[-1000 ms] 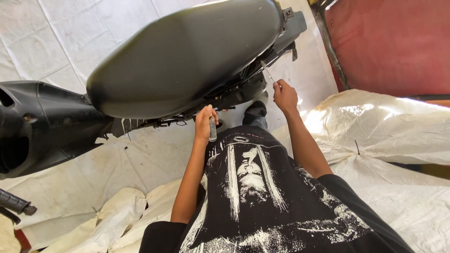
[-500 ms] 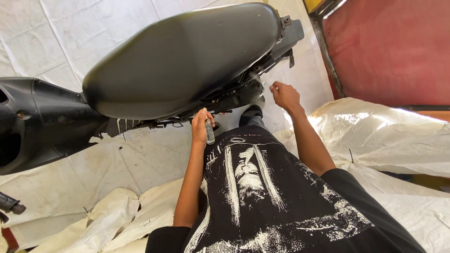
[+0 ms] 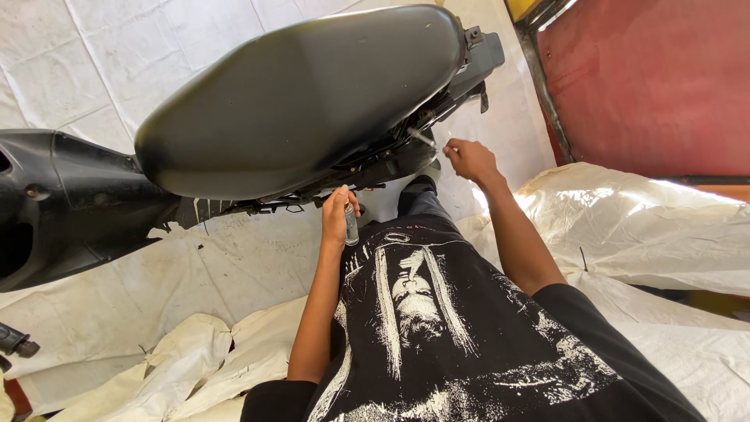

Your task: The person uses a screwdriver to work on the rear section of a motorcycle, specifically around the seat and tail area. They repeatedly insert and turn the screwdriver while holding a small bottle in the other hand.

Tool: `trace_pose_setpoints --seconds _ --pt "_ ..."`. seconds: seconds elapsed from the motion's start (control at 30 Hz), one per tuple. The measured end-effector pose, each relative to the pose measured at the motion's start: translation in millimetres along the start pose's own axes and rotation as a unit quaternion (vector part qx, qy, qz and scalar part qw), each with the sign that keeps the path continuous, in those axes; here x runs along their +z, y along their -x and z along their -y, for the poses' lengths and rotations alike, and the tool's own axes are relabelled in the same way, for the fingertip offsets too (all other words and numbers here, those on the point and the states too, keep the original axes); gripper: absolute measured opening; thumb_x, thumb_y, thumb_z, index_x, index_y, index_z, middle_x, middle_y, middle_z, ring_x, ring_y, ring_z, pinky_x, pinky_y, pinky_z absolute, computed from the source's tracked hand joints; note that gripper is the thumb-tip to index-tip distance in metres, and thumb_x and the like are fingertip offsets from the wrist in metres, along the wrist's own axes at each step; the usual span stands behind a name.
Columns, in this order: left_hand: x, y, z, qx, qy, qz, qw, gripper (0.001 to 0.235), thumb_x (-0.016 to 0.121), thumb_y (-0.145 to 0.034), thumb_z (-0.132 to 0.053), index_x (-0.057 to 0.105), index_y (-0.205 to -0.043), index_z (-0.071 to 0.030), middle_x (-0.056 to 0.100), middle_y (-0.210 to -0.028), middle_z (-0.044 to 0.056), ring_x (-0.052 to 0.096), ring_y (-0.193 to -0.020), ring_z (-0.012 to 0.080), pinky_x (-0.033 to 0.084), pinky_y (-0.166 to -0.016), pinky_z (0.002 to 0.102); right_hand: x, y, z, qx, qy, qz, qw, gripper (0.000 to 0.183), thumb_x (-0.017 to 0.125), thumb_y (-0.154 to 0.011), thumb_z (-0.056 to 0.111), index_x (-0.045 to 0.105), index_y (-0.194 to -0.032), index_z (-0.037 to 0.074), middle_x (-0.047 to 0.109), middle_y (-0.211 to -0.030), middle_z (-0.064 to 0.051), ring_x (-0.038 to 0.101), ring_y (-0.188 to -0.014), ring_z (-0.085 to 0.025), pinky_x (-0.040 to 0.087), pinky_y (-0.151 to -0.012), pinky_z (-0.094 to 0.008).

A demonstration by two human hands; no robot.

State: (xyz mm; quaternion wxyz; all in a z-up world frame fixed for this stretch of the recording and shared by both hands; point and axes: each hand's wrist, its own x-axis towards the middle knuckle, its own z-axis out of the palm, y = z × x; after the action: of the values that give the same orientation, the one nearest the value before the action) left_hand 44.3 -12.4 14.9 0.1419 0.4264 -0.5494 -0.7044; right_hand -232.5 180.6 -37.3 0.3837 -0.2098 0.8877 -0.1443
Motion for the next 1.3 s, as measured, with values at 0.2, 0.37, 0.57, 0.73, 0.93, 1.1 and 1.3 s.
trace_pose_setpoints --seconds 0.2,0.37,0.57,0.73,0.93,1.1,1.3 --pt "-3.6 1.3 3.2 0.008 -0.005 0.007 1.000 0.042 0.056 -0.100 -0.041 0.062 -0.074 -0.008 0.059 -0.059 0.011 0.062 -0.051 0.0171 0.051 -0.055 0.025 8.4 -5.9 -8.9 0.011 -0.013 -0.040 0.999 0.028 0.047 -0.105 0.047 0.068 -0.111 0.031 0.073 -0.069 -0.003 0.072 -0.093 -0.039 0.053 -0.091 -0.054" --pt "-3.9 2.0 3.4 0.003 -0.004 0.003 1.000 0.041 0.056 -0.099 -0.040 0.062 -0.074 -0.008 0.059 -0.059 0.011 0.062 -0.051 0.0172 0.050 -0.055 0.025 7.8 -9.0 -11.6 0.027 -0.049 -0.039 0.998 0.027 0.046 -0.104 0.046 0.068 -0.103 0.029 0.069 -0.060 0.003 0.072 -0.083 -0.032 0.053 -0.088 -0.051" --pt "-5.5 0.1 3.4 0.004 0.000 0.002 1.000 0.041 0.056 -0.099 -0.039 0.062 -0.074 -0.008 0.059 -0.059 0.010 0.062 -0.051 0.0170 0.051 -0.054 0.025 1.8 2.8 0.3 0.024 -0.046 -0.010 0.999 0.026 0.047 -0.103 0.043 0.069 -0.104 0.029 0.070 -0.061 0.001 0.072 -0.085 -0.032 0.053 -0.089 -0.051" --pt "-6.1 0.8 2.6 -0.003 -0.003 -0.001 1.000 0.041 0.056 -0.099 -0.042 0.062 -0.075 -0.009 0.059 -0.060 0.010 0.061 -0.051 0.0158 0.050 -0.054 0.024 7.8 0.0 -1.2 0.047 -0.107 -0.072 0.991 0.027 0.046 -0.105 0.044 0.069 -0.103 0.028 0.068 -0.058 0.003 0.071 -0.076 -0.029 0.053 -0.083 -0.048" --pt "-7.7 -3.6 6.4 -0.002 -0.011 -0.003 1.000 0.041 0.056 -0.099 -0.041 0.062 -0.074 -0.009 0.059 -0.060 0.010 0.062 -0.052 0.0162 0.051 -0.054 0.024 7.5 -3.1 -5.7 0.021 -0.090 -0.045 0.995 0.026 0.048 -0.105 0.042 0.069 -0.105 0.027 0.069 -0.061 0.000 0.072 -0.080 -0.031 0.052 -0.088 -0.050" --pt "-9.9 0.6 1.1 -0.011 -0.003 -0.012 1.000 0.039 0.057 -0.098 -0.039 0.062 -0.074 -0.009 0.059 -0.059 0.010 0.061 -0.051 0.0167 0.051 -0.055 0.024 7.9 7.3 -1.2 0.004 -0.123 -0.033 0.992 0.029 0.046 -0.106 0.041 0.068 -0.102 0.022 0.069 -0.060 0.001 0.073 -0.076 -0.027 0.051 -0.086 -0.048" --pt "-10.2 -2.9 6.0 -0.008 -0.005 -0.011 1.000 0.040 0.056 -0.099 -0.039 0.062 -0.074 -0.009 0.059 -0.059 0.010 0.062 -0.052 0.0170 0.051 -0.054 0.024 10.9 6.4 -1.7 0.002 -0.089 -0.021 0.996 0.026 0.048 -0.106 0.041 0.069 -0.108 0.025 0.070 -0.063 -0.002 0.072 -0.084 -0.033 0.051 -0.091 -0.050"
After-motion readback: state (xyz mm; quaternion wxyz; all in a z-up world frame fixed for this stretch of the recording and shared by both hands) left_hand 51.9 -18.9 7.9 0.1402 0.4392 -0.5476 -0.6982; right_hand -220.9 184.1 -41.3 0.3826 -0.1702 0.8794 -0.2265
